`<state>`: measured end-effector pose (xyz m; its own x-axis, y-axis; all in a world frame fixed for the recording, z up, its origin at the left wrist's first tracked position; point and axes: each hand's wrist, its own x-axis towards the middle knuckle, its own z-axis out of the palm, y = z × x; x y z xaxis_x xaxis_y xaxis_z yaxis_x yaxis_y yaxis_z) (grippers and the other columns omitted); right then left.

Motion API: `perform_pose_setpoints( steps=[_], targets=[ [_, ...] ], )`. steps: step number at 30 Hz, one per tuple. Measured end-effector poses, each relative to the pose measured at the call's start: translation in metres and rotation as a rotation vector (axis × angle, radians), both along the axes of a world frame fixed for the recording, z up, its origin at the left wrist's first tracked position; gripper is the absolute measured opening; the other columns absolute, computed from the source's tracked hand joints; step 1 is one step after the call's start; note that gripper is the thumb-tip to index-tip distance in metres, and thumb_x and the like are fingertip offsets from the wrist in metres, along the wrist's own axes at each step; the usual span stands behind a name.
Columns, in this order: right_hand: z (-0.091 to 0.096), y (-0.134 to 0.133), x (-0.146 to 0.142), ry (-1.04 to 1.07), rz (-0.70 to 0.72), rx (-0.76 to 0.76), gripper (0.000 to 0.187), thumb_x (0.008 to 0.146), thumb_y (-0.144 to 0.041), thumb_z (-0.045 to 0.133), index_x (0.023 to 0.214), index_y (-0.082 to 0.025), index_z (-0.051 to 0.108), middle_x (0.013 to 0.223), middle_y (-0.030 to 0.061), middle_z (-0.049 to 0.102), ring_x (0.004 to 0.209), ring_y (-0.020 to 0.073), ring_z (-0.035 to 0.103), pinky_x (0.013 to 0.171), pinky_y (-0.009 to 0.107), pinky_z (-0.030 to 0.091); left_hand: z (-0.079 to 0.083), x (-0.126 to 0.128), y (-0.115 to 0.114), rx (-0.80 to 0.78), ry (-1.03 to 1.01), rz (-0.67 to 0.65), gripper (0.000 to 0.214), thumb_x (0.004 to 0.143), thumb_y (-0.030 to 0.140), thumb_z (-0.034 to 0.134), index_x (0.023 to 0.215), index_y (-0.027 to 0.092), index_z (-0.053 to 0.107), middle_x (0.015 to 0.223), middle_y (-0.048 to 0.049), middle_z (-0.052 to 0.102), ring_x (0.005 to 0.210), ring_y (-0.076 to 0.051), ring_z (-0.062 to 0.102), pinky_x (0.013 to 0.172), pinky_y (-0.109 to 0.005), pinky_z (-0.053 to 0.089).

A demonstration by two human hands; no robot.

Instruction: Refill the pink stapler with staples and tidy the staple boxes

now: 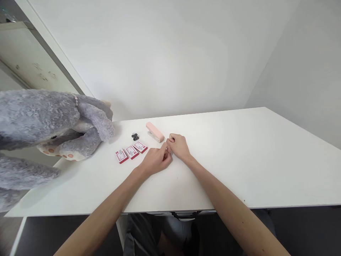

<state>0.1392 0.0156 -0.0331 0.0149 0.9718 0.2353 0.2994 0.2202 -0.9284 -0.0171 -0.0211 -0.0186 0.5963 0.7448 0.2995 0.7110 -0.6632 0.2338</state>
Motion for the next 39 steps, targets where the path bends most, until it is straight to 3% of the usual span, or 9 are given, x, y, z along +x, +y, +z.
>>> perform_pose_setpoints(
  steps=[4,7,11,14,18,25,34,39],
  targets=[
    [0.0,-0.001,0.0,-0.02,0.0,0.009,0.036,0.075,-0.021,0.053,0.065,-0.024,0.019,0.062,-0.0067,0.02,0.062,0.0126,0.018,0.054,0.029,0.016,-0.002,0.001,-0.001,-0.009,-0.003,0.03,0.011,0.09,0.018,0.048,0.1,0.024,0.048,0.058,0.0081,0.053,0.046,-0.016,0.048,0.052,-0.03,0.025],
    [-0.001,-0.001,-0.002,-0.046,0.006,0.024,0.036,0.074,-0.02,0.054,0.064,-0.024,0.02,0.06,-0.007,0.022,0.062,0.0126,0.019,0.054,0.029,0.017,-0.001,0.002,0.0,0.027,-0.064,0.141,0.012,0.09,0.017,0.049,0.101,0.024,0.05,0.062,0.0062,0.057,0.052,-0.018,0.053,0.055,-0.031,0.031],
    [-0.002,0.0,-0.004,-0.084,0.021,0.051,0.034,0.074,-0.019,0.055,0.062,-0.024,0.024,0.058,-0.0072,0.025,0.061,0.0124,0.023,0.055,0.028,0.02,0.004,0.003,0.005,0.208,-0.196,0.365,0.007,0.091,0.018,0.054,0.095,0.023,0.052,0.081,-0.0025,0.066,0.085,-0.025,0.062,0.078,-0.038,0.045],
    [-0.003,0.002,-0.004,-0.091,0.015,0.059,0.034,0.076,-0.02,0.054,0.062,-0.024,0.024,0.058,-0.0073,0.026,0.06,0.0125,0.023,0.055,0.028,0.02,0.004,0.001,0.009,0.327,-0.212,0.466,0.014,0.089,0.019,0.058,0.102,0.021,0.053,0.104,-0.0103,0.067,0.106,-0.031,0.058,0.094,-0.047,0.045],
    [-0.003,0.002,-0.004,-0.096,0.013,0.062,0.034,0.077,-0.02,0.054,0.063,-0.024,0.023,0.058,-0.0074,0.026,0.059,0.0125,0.023,0.055,0.028,0.021,-0.001,-0.003,0.01,0.339,-0.173,0.549,0.038,0.087,0.024,0.063,0.122,0.016,0.051,0.126,-0.0178,0.061,0.124,-0.039,0.05,0.107,-0.057,0.039],
    [-0.002,0.001,-0.005,-0.099,0.025,0.062,0.034,0.077,-0.02,0.054,0.063,-0.024,0.023,0.058,-0.007,0.028,0.059,0.0128,0.024,0.055,0.028,0.022,-0.008,-0.007,0.012,0.243,-0.152,0.511,0.05,0.09,0.026,0.059,0.137,0.018,0.044,0.143,-0.0172,0.057,0.143,-0.044,0.04,0.119,-0.064,0.027],
    [-0.002,0.0,-0.004,-0.105,0.013,0.057,0.033,0.077,-0.02,0.054,0.063,-0.024,0.024,0.057,-0.007,0.029,0.058,0.0131,0.025,0.054,0.028,0.023,-0.004,-0.005,0.012,0.179,-0.143,0.436,0.046,0.092,0.023,0.056,0.136,0.019,0.045,0.134,-0.0175,0.065,0.135,-0.039,0.051,0.114,-0.061,0.034],
    [-0.002,0.002,-0.003,-0.09,-0.051,0.084,0.015,0.08,-0.022,0.055,0.072,-0.025,0.043,0.069,-0.005,0.051,0.064,0.0149,0.046,0.062,0.029,0.037,-0.005,-0.005,0.012,0.177,-0.14,0.41,0.045,0.092,0.02,0.054,0.135,0.019,0.043,0.136,-0.0168,0.064,0.135,-0.037,0.053,0.116,-0.06,0.033]
  ],
)
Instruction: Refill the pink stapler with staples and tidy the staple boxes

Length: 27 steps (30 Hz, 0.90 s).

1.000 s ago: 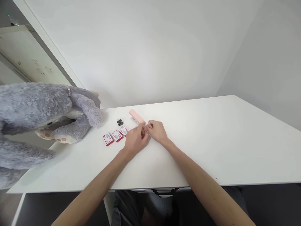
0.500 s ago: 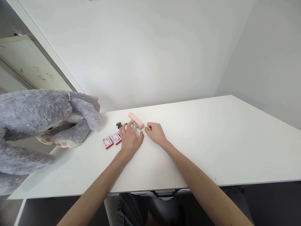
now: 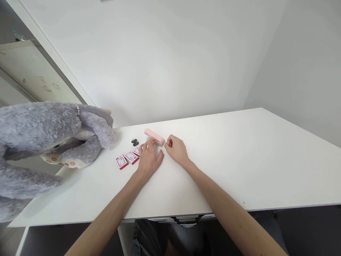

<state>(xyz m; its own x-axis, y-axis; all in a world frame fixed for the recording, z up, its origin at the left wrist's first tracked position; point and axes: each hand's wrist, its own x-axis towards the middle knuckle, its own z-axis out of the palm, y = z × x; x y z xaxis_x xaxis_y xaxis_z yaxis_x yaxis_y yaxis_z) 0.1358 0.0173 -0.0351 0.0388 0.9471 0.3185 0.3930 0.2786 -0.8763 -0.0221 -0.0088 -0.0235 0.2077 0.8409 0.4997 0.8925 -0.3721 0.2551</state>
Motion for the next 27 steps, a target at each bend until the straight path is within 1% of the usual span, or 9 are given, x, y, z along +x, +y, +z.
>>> perform_pose_setpoints(
  steps=[3,9,13,16,18,20,23,25,27],
  targets=[
    [-0.003,0.003,0.0,0.041,-0.051,0.036,0.009,0.083,-0.026,0.057,0.09,-0.024,0.053,0.092,0.0009,0.063,0.081,0.0187,0.059,0.074,0.033,0.047,-0.001,0.0,0.0,-0.027,0.002,-0.03,0.046,0.091,0.019,0.054,0.135,0.018,0.042,0.134,-0.0175,0.065,0.134,-0.035,0.055,0.117,-0.059,0.034],
    [-0.011,0.006,-0.002,0.053,-0.081,0.098,0.044,0.083,-0.028,0.063,0.127,-0.022,0.055,0.133,0.0135,0.058,0.119,0.0279,0.058,0.101,0.046,0.05,0.0,-0.001,0.0,-0.099,-0.015,-0.148,0.049,0.095,0.021,0.052,0.141,0.017,0.037,0.136,-0.018,0.066,0.134,-0.035,0.058,0.112,-0.055,0.043],
    [-0.01,0.005,-0.001,0.048,-0.063,0.105,0.058,0.084,-0.029,0.064,0.14,-0.022,0.05,0.144,0.015,0.054,0.131,0.0307,0.053,0.11,0.05,0.047,0.004,-0.001,-0.002,-0.132,-0.048,-0.3,0.051,0.096,0.021,0.051,0.144,0.019,0.035,0.141,-0.0166,0.065,0.131,-0.033,0.061,0.109,-0.053,0.047],
    [-0.005,0.004,0.0,0.028,-0.05,0.097,0.053,0.085,-0.03,0.065,0.136,-0.023,0.056,0.143,0.0132,0.056,0.133,0.0313,0.053,0.112,0.05,0.045,0.007,0.0,-0.004,-0.165,-0.073,-0.377,0.05,0.096,0.019,0.049,0.144,0.022,0.035,0.138,-0.0146,0.067,0.12,-0.029,0.067,0.099,-0.048,0.053],
    [-0.001,0.003,0.0,0.019,-0.026,0.073,0.042,0.086,-0.032,0.065,0.127,-0.023,0.062,0.136,0.0116,0.062,0.129,0.0307,0.057,0.109,0.049,0.047,0.008,0.001,-0.004,-0.162,-0.103,-0.318,0.046,0.095,0.017,0.049,0.139,0.022,0.039,0.131,-0.0126,0.07,0.114,-0.03,0.068,0.091,-0.046,0.055],
    [0.002,0.002,0.0,0.025,0.013,0.031,0.034,0.088,-0.036,0.065,0.119,-0.023,0.064,0.128,0.0104,0.067,0.12,0.0297,0.062,0.102,0.047,0.051,0.009,0.001,-0.003,-0.117,-0.155,-0.18,0.038,0.094,0.017,0.051,0.131,0.023,0.044,0.121,-0.011,0.073,0.111,-0.031,0.066,0.089,-0.046,0.054],
    [0.003,0.001,0.0,0.06,0.032,-0.01,0.038,0.091,-0.041,0.065,0.124,-0.024,0.061,0.13,0.0101,0.068,0.118,0.029,0.064,0.097,0.045,0.053,0.01,0.002,-0.001,-0.012,-0.194,-0.021,0.024,0.093,0.018,0.053,0.117,0.022,0.051,0.107,-0.0096,0.071,0.107,-0.031,0.064,0.096,-0.05,0.05],
    [0.001,0.002,0.0,0.079,0.027,-0.007,0.042,0.091,-0.042,0.065,0.129,-0.024,0.058,0.136,0.0101,0.066,0.123,0.0292,0.063,0.101,0.045,0.051,0.011,0.001,0.0,0.062,-0.158,0.023,0.021,0.094,0.019,0.053,0.115,0.021,0.054,0.111,-0.0117,0.068,0.111,-0.032,0.06,0.1,-0.052,0.048],
    [-0.001,0.004,0.001,0.085,0.033,-0.002,0.039,0.093,-0.043,0.063,0.127,-0.024,0.059,0.134,0.0098,0.068,0.121,0.0288,0.063,0.101,0.045,0.05,0.01,0.0,0.001,0.131,-0.104,0.068,0.024,0.096,0.022,0.053,0.12,0.018,0.056,0.125,-0.0172,0.062,0.122,-0.036,0.054,0.103,-0.056,0.045]
  ],
)
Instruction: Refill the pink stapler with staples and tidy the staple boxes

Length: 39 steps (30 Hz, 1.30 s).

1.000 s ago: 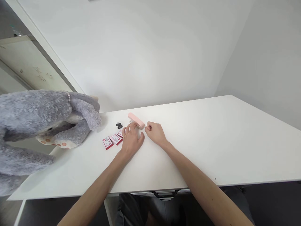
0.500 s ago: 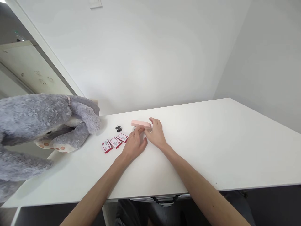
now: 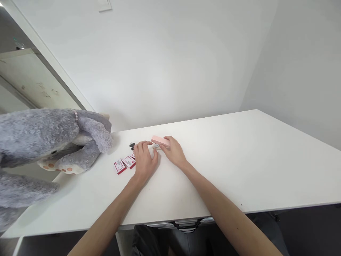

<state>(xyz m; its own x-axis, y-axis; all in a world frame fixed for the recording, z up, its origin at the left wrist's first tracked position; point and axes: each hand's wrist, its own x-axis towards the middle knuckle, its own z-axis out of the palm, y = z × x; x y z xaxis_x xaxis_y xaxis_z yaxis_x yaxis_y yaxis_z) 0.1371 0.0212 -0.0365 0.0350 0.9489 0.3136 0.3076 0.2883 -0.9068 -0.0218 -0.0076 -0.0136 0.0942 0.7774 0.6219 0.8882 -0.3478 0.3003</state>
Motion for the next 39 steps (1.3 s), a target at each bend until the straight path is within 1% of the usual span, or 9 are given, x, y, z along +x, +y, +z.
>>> perform_pose_setpoints(
  steps=[2,3,6,9,12,16,20,29,39],
  targets=[
    [-0.002,0.002,0.001,0.004,0.019,0.004,0.033,0.094,-0.043,0.06,0.121,-0.023,0.062,0.127,0.0092,0.071,0.116,0.028,0.065,0.099,0.044,0.05,-0.002,-0.001,0.002,0.024,0.045,0.044,0.029,0.098,0.026,0.053,0.125,0.016,0.058,0.14,-0.0215,0.054,0.132,-0.04,0.046,0.107,-0.06,0.042],
    [-0.002,0.003,0.002,0.009,0.029,0.004,0.031,0.095,-0.043,0.059,0.119,-0.023,0.063,0.125,0.0089,0.072,0.114,0.0276,0.066,0.099,0.044,0.05,-0.003,-0.002,0.002,0.018,0.064,0.053,0.031,0.1,0.027,0.052,0.127,0.016,0.059,0.145,-0.0221,0.052,0.136,-0.041,0.043,0.109,-0.061,0.04],
    [-0.001,0.004,0.003,0.051,0.047,-0.009,0.032,0.095,-0.045,0.058,0.118,-0.023,0.063,0.124,0.0088,0.072,0.114,0.0271,0.066,0.1,0.043,0.049,-0.004,-0.003,0.004,-0.019,0.102,0.03,0.033,0.103,0.029,0.048,0.131,0.018,0.06,0.149,-0.0198,0.054,0.14,-0.041,0.041,0.113,-0.063,0.035],
    [0.004,0.003,0.004,0.121,0.074,-0.033,0.034,0.094,-0.047,0.06,0.117,-0.022,0.063,0.124,0.0085,0.072,0.115,0.0262,0.066,0.1,0.041,0.05,-0.002,-0.003,0.004,-0.039,0.096,-0.023,0.035,0.105,0.028,0.044,0.136,0.019,0.057,0.145,-0.0166,0.061,0.138,-0.038,0.044,0.113,-0.061,0.036],
    [0.009,0.001,0.004,0.183,0.126,-0.057,0.034,0.094,-0.049,0.061,0.116,-0.023,0.064,0.123,0.007,0.073,0.114,0.0246,0.066,0.099,0.038,0.05,0.002,-0.001,0.002,-0.049,0.076,-0.076,0.036,0.105,0.027,0.043,0.138,0.019,0.054,0.137,-0.0158,0.066,0.135,-0.035,0.05,0.112,-0.057,0.039],
    [0.012,0.001,0.006,0.253,0.161,-0.096,0.038,0.094,-0.052,0.062,0.116,-0.022,0.066,0.122,0.0069,0.073,0.113,0.0239,0.067,0.099,0.037,0.05,0.004,0.0,0.001,-0.07,0.045,-0.122,0.036,0.106,0.029,0.042,0.14,0.018,0.051,0.127,-0.0157,0.068,0.124,-0.032,0.058,0.108,-0.053,0.043],
    [0.012,0.001,0.006,0.315,0.176,-0.124,0.038,0.093,-0.053,0.065,0.116,-0.022,0.067,0.122,0.0061,0.073,0.113,0.0225,0.067,0.099,0.036,0.05,0.003,-0.001,0.0,-0.088,0.004,-0.162,0.035,0.106,0.029,0.043,0.14,0.019,0.049,0.127,-0.0139,0.068,0.12,-0.031,0.06,0.106,-0.051,0.044],
    [0.012,0.0,0.006,0.344,0.175,-0.152,0.039,0.091,-0.055,0.066,0.113,-0.023,0.068,0.122,0.006,0.072,0.112,0.0242,0.065,0.098,0.038,0.049,0.002,-0.001,0.001,-0.14,-0.049,-0.158,0.031,0.104,0.03,0.05,0.133,0.019,0.053,0.121,-0.0129,0.07,0.117,-0.031,0.061,0.101,-0.05,0.048],
    [0.013,0.0,0.006,0.377,0.157,-0.169,0.037,0.09,-0.055,0.067,0.11,-0.025,0.068,0.12,0.0044,0.072,0.109,0.0242,0.065,0.096,0.038,0.048,-0.002,-0.002,0.003,-0.124,-0.066,-0.157,0.03,0.103,0.031,0.053,0.131,0.02,0.053,0.12,-0.0135,0.07,0.117,-0.031,0.062,0.1,-0.05,0.051]
  ],
)
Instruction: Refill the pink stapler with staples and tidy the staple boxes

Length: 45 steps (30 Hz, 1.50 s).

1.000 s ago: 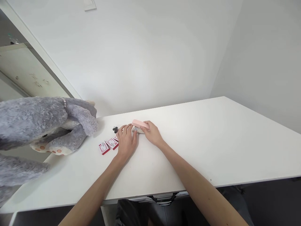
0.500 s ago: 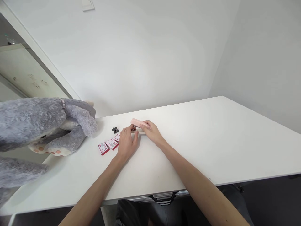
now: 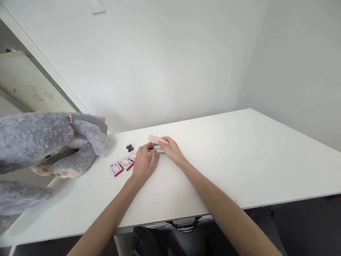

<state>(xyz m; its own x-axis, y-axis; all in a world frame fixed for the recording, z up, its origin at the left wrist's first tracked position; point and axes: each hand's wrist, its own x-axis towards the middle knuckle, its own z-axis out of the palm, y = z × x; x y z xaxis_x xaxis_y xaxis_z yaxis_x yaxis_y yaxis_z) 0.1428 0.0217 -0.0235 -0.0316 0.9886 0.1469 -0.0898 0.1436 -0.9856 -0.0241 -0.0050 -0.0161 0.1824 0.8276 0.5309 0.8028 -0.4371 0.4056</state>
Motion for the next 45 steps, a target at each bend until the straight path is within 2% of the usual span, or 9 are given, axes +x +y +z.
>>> perform_pose_setpoints(
  steps=[8,14,18,22,27,31,35,41,45],
  targets=[
    [-0.001,0.0,0.0,0.019,-0.009,0.02,0.038,0.092,-0.055,0.066,0.113,-0.024,0.068,0.121,0.0044,0.072,0.106,0.0228,0.064,0.096,0.038,0.047,0.001,0.001,0.0,-0.08,-0.015,-0.002,0.031,0.103,0.032,0.052,0.132,0.019,0.051,0.119,-0.0134,0.071,0.12,-0.032,0.062,0.098,-0.05,0.052],
    [-0.002,0.002,0.001,0.095,-0.029,0.029,0.042,0.09,-0.058,0.068,0.115,-0.024,0.07,0.119,0.0045,0.072,0.108,0.0233,0.064,0.097,0.037,0.047,0.002,0.001,-0.002,-0.155,-0.032,-0.017,0.028,0.104,0.035,0.05,0.13,0.022,0.049,0.113,-0.0104,0.073,0.104,-0.029,0.07,0.087,-0.045,0.054],
    [0.001,0.003,0.001,0.162,-0.036,0.013,0.043,0.089,-0.059,0.07,0.113,-0.024,0.072,0.114,0.0044,0.073,0.102,0.0221,0.064,0.096,0.037,0.048,0.003,0.003,-0.004,-0.149,0.026,-0.051,0.017,0.106,0.034,0.047,0.117,0.024,0.053,0.107,-0.0085,0.072,0.101,-0.028,0.068,0.084,-0.044,0.053],
    [0.004,0.003,0.002,0.231,-0.03,0.008,0.043,0.088,-0.062,0.071,0.109,-0.024,0.073,0.113,0.005,0.073,0.098,0.0214,0.064,0.092,0.037,0.049,0.004,0.006,-0.006,-0.127,0.109,-0.107,0.017,0.107,0.029,0.039,0.103,0.024,0.055,0.105,-0.0071,0.071,0.099,-0.027,0.066,0.084,-0.043,0.05],
    [0.003,0.005,0.002,0.349,0.013,0.002,0.042,0.084,-0.061,0.077,0.105,-0.025,0.075,0.113,0.0055,0.073,0.097,0.0202,0.064,0.088,0.035,0.05,0.007,0.007,-0.009,-0.147,0.105,-0.09,0.016,0.107,0.036,0.044,0.107,0.024,0.055,0.103,-0.0057,0.071,0.095,-0.026,0.064,0.08,-0.041,0.049],
    [0.002,0.008,0.004,0.47,0.03,-0.053,0.045,0.079,-0.061,0.082,0.105,-0.025,0.074,0.114,0.0052,0.072,0.092,0.0187,0.063,0.075,0.032,0.052,0.007,0.006,-0.009,-0.152,0.109,-0.098,0.019,0.106,0.042,0.05,0.11,0.024,0.055,0.1,-0.0053,0.07,0.092,-0.026,0.063,0.079,-0.04,0.049],
    [0.005,0.008,0.006,0.483,-0.016,-0.098,0.047,0.075,-0.064,0.083,0.098,-0.024,0.073,0.106,0.0046,0.069,0.085,0.0173,0.062,0.061,0.028,0.05,0.004,0.004,-0.007,-0.151,0.114,-0.123,0.017,0.104,0.04,0.054,0.111,0.024,0.055,0.102,-0.005,0.07,0.095,-0.026,0.063,0.082,-0.041,0.049],
    [0.012,0.007,0.012,0.457,-0.1,-0.085,0.048,0.077,-0.067,0.079,0.093,-0.024,0.065,0.085,0.0017,0.061,0.071,0.0166,0.059,0.052,0.029,0.049,0.001,0.002,-0.006,-0.131,0.131,-0.137,0.017,0.101,0.038,0.058,0.112,0.025,0.057,0.102,-0.0051,0.07,0.096,-0.026,0.064,0.084,-0.041,0.051],
    [0.009,0.015,0.024,0.496,-0.249,-0.073,0.044,0.082,-0.066,0.07,0.094,-0.025,0.061,0.084,0.0028,0.063,0.076,0.0211,0.065,0.056,0.033,0.056,0.003,0.003,-0.007,-0.128,0.15,-0.123,0.017,0.1,0.038,0.06,0.11,0.025,0.058,0.1,-0.0054,0.069,0.094,-0.026,0.063,0.083,-0.041,0.051]
  ],
)
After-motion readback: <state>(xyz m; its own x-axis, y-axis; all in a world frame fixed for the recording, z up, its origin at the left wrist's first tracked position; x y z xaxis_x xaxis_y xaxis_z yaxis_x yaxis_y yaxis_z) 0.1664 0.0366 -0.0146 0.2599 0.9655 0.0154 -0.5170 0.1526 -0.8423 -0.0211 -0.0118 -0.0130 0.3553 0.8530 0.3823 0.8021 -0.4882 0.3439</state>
